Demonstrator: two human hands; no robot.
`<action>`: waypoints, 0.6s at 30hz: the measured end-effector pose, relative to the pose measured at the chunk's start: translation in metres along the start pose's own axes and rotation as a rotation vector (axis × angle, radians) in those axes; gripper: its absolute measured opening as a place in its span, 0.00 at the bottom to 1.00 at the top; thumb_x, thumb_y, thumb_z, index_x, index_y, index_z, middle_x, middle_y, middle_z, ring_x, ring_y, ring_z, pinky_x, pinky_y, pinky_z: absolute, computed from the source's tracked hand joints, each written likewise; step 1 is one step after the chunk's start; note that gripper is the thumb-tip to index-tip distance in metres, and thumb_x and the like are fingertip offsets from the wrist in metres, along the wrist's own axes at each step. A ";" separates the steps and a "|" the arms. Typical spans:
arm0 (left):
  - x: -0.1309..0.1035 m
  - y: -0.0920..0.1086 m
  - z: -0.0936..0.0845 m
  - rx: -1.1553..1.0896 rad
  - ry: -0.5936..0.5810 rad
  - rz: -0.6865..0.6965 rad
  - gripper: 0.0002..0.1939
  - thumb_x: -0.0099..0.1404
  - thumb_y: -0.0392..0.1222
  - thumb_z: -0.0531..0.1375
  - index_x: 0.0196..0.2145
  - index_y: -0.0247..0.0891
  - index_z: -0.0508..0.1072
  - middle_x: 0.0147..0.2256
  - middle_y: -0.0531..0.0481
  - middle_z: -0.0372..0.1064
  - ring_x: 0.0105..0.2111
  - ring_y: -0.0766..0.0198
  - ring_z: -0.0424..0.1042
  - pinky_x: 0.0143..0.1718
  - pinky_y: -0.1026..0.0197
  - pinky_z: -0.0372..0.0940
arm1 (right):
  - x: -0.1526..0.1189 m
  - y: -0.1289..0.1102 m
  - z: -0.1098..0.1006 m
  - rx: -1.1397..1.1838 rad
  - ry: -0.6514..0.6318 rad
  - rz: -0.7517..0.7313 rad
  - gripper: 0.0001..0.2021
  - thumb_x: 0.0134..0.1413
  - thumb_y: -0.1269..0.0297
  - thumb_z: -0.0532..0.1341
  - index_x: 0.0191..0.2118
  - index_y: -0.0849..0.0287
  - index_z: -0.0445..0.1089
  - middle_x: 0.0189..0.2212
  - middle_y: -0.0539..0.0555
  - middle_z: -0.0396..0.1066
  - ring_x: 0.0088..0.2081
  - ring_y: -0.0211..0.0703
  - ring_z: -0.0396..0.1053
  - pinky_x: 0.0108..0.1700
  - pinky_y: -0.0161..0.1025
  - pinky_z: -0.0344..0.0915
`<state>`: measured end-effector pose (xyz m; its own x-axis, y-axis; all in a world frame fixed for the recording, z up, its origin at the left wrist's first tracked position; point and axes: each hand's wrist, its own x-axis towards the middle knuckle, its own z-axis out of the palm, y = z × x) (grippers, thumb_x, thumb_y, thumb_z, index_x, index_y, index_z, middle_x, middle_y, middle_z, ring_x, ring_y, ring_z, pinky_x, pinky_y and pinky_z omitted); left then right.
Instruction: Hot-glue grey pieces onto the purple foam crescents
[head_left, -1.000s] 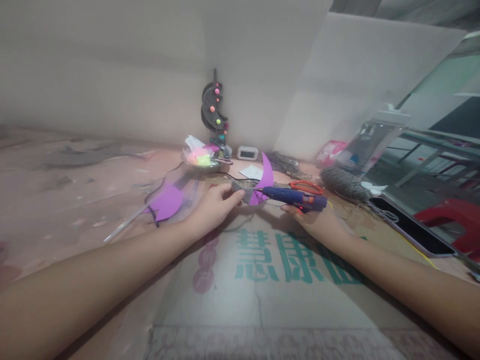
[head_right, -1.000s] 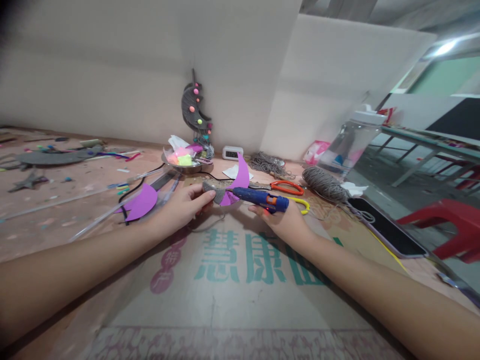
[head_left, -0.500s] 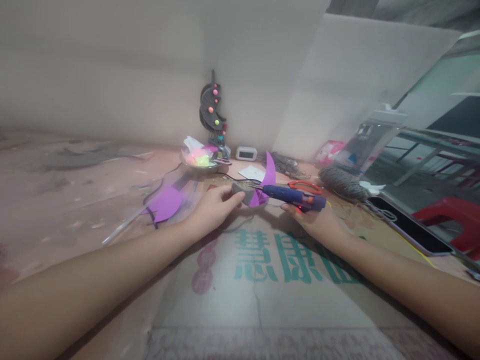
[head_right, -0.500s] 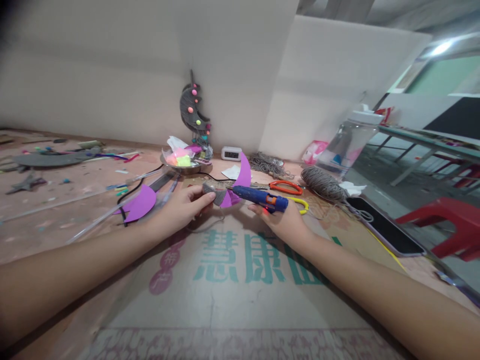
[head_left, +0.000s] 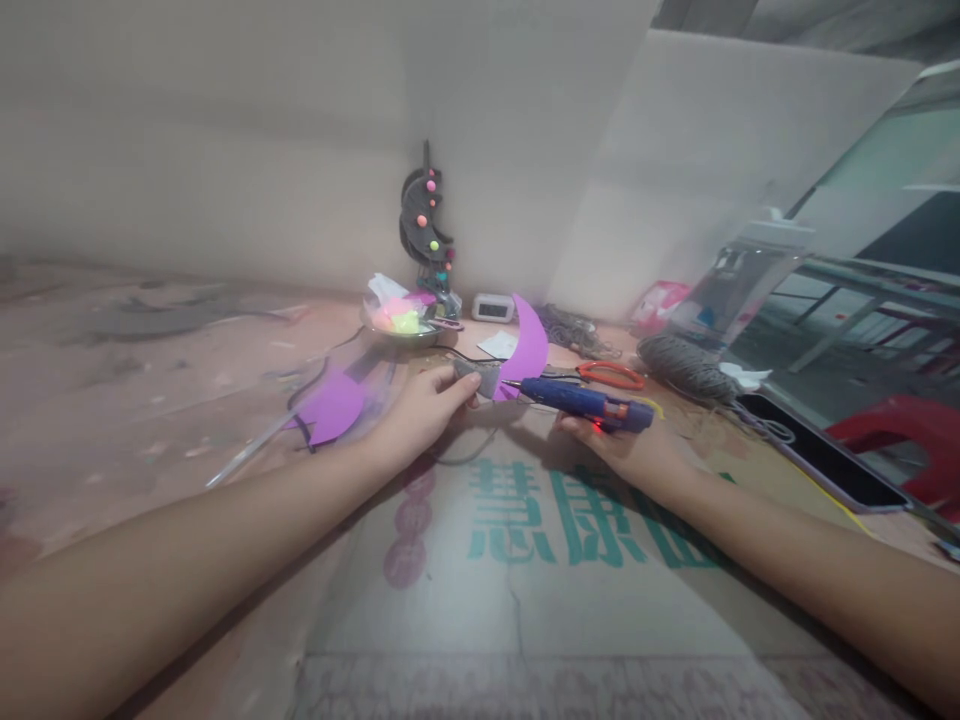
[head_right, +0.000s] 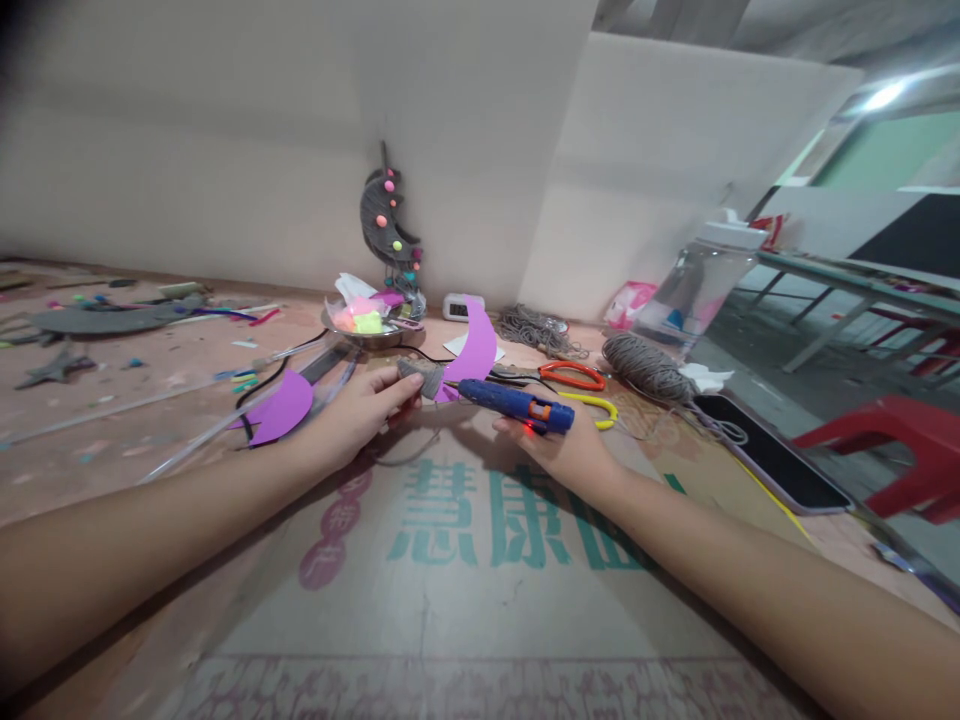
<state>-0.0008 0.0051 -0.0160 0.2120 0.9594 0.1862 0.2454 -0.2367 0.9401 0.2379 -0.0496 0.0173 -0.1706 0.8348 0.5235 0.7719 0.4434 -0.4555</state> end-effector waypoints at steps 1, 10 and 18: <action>0.000 0.001 0.000 -0.007 -0.004 -0.002 0.21 0.62 0.57 0.56 0.26 0.35 0.68 0.21 0.54 0.60 0.20 0.71 0.57 0.20 0.67 0.50 | 0.000 -0.001 0.000 -0.001 -0.007 0.005 0.07 0.50 0.56 0.62 0.30 0.53 0.70 0.27 0.52 0.73 0.32 0.48 0.72 0.36 0.44 0.70; 0.001 0.002 0.000 -0.061 -0.017 -0.005 0.19 0.62 0.56 0.56 0.25 0.36 0.66 0.21 0.55 0.59 0.20 0.70 0.58 0.21 0.66 0.50 | -0.004 0.002 0.000 0.016 -0.137 -0.007 0.08 0.49 0.56 0.64 0.28 0.54 0.69 0.23 0.48 0.71 0.25 0.42 0.69 0.28 0.38 0.68; -0.001 0.007 0.001 -0.063 0.003 -0.011 0.18 0.62 0.54 0.56 0.25 0.36 0.66 0.22 0.54 0.62 0.20 0.69 0.59 0.21 0.66 0.52 | 0.011 -0.001 -0.014 0.363 0.140 0.190 0.14 0.59 0.51 0.55 0.34 0.56 0.69 0.33 0.54 0.75 0.33 0.43 0.72 0.36 0.40 0.70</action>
<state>0.0020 0.0019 -0.0096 0.2063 0.9624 0.1765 0.1875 -0.2159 0.9582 0.2442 -0.0452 0.0338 0.0578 0.8714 0.4871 0.5115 0.3932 -0.7640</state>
